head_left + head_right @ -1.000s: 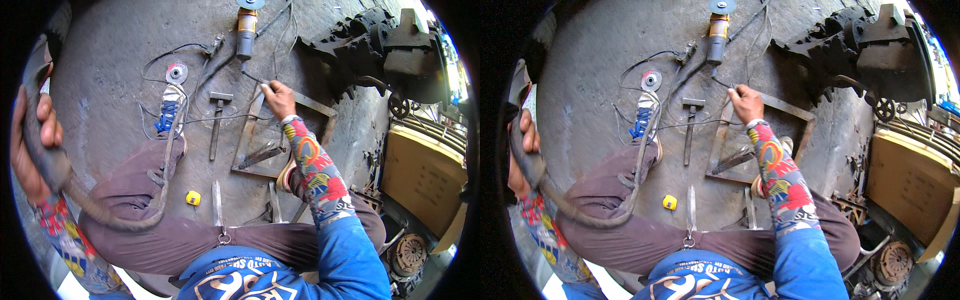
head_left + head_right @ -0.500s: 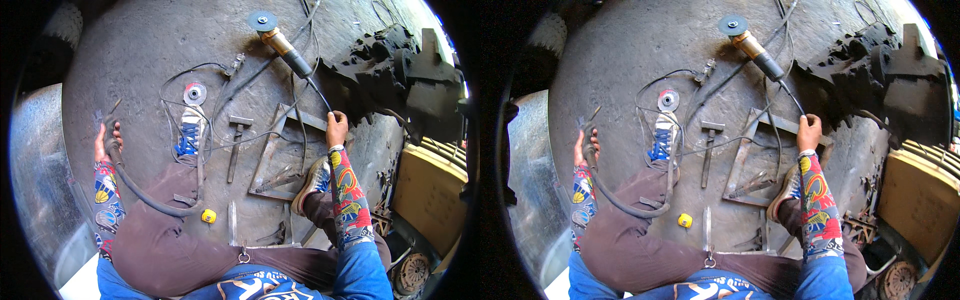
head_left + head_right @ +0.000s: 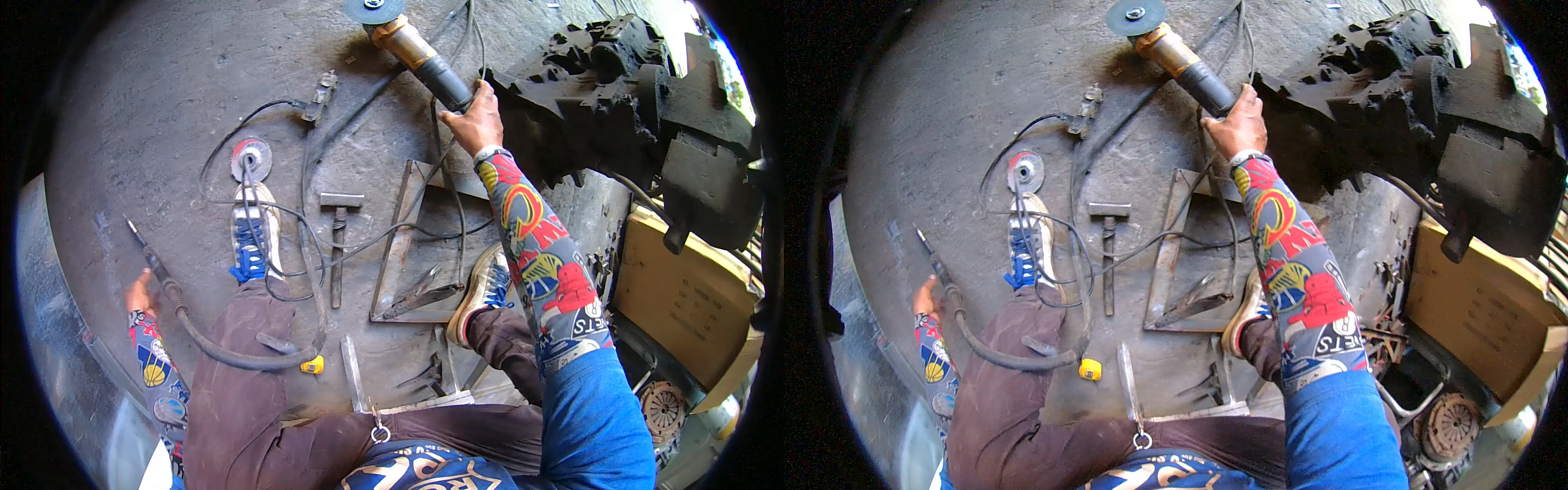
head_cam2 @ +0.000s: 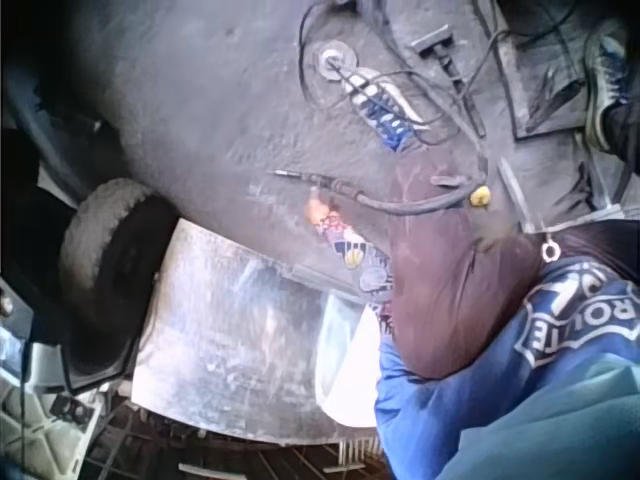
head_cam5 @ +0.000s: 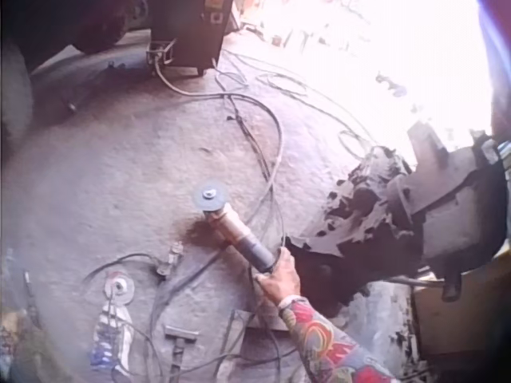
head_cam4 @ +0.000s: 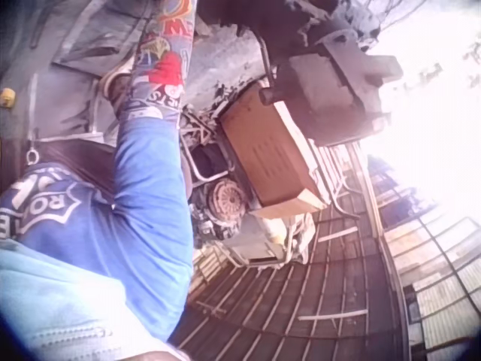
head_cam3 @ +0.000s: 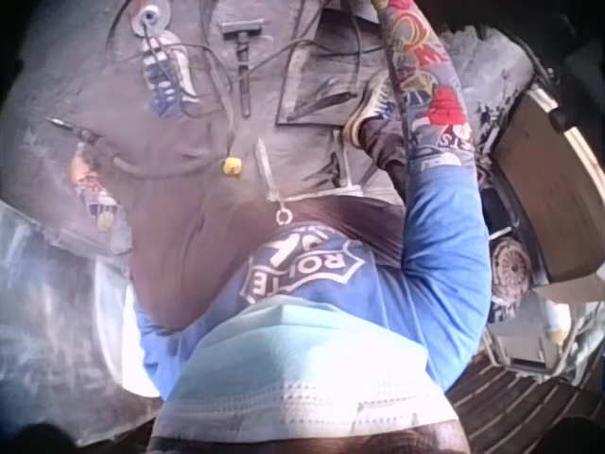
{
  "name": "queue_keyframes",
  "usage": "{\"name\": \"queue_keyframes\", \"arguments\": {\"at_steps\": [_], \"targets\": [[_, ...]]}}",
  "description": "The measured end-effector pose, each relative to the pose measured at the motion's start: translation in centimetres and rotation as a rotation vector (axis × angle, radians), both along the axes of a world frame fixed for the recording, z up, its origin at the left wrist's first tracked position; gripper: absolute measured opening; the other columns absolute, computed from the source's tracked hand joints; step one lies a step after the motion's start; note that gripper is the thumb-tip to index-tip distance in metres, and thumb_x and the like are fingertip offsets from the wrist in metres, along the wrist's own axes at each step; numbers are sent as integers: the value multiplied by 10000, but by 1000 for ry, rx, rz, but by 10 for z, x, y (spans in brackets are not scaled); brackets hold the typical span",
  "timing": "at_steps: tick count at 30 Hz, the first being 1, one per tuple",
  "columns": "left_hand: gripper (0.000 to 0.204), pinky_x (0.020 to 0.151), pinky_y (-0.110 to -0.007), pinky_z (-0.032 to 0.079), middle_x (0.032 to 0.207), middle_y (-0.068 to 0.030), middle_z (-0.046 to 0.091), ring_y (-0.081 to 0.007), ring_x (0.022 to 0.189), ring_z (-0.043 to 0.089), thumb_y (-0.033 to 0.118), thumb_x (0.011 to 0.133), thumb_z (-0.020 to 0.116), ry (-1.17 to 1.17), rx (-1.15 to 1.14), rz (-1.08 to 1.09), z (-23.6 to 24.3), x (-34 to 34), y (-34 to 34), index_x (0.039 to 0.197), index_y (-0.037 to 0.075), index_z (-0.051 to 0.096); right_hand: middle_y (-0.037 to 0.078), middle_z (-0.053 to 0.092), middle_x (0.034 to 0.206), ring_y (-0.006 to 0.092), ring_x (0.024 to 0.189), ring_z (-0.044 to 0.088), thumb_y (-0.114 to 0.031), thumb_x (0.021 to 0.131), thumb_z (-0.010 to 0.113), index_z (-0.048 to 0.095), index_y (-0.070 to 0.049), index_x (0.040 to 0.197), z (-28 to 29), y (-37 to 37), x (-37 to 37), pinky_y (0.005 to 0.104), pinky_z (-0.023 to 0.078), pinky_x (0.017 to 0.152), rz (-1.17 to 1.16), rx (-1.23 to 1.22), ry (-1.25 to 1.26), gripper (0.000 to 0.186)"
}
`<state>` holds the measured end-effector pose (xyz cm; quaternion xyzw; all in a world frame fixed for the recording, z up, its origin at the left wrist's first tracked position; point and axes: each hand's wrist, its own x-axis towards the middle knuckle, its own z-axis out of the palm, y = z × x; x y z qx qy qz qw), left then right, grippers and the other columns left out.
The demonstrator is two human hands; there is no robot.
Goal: The person uses an angle grinder to cut and smooth a metal bar, then positions it onto a rectangular metal frame. They use a hammer to adjust the fit and then weld the bar to the frame using a welding torch, creating bright sparks.
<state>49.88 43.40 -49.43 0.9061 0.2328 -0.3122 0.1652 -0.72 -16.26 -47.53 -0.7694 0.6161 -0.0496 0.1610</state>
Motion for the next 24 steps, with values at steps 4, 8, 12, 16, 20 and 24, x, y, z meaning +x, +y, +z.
{"name": "queue_keyframes", "arguments": {"at_steps": [4, 8, 12, 16, 20, 24], "targets": [[617, 1119, -385, 425, 1388, -207, 601, -300, 1301, 574, 353, 1001, 674, -841, -327, -518, 43, 12, -92, 1403, -89, 522, 150, 595, 1196, 350, 1168, 590, -473, 703, 869, 673, -92, 1215, 1, -19, 11, 468, 500, 969, 220, -50, 354, 668], [499, 1081, -369, 461, 1376, -148, 626, -218, 1274, 605, 353, 1045, 603, -639, -797, -596, 110, -61, -226, 1408, 13, 569, 148, 646, 1218, 341, 1192, 602, -475, 702, 863, 702, -93, 1150, -9, -28, 44, 456, 501, 966, 298, -108, 289, 610], [432, 939, -309, 512, 1200, -69, 681, -124, 1073, 646, 374, 1057, 576, -422, -869, -822, 158, -138, -316, 1355, 66, 629, 191, 754, 1091, 323, 1057, 736, -444, 636, 851, 739, -63, 1124, -2, -46, 67, 408, 570, 964, 120, 270, 211, 629], [297, 779, -275, 514, 986, -15, 664, -92, 857, 611, 286, 1038, 596, 142, -811, -1029, 185, -181, -350, 1197, 51, 686, 184, 754, 891, 255, 845, 757, -442, 603, 853, 744, 1, 944, 49, -41, 25, 366, 598, 799, 160, 514, -26, 569], [268, 842, -359, 552, 988, -117, 708, -195, 917, 675, 188, 996, 616, 657, -761, -1576, 175, -224, -381, 1148, -26, 668, 15, 663, 838, 99, 714, 602, -167, 677, 858, 675, -20, 1071, 132, 18, -66, 289, 519, 661, 46, 654, -560, 459], [317, 878, -405, 551, 1060, -154, 747, -271, 946, 717, 257, 985, 618, 868, -567, -1951, 110, -322, -433, 1186, 30, 707, 118, 712, 934, 206, 848, 683, -200, 667, 852, 675, -3, 1124, 191, 67, -135, 347, 545, 804, 13, 511, -408, 528]]}}
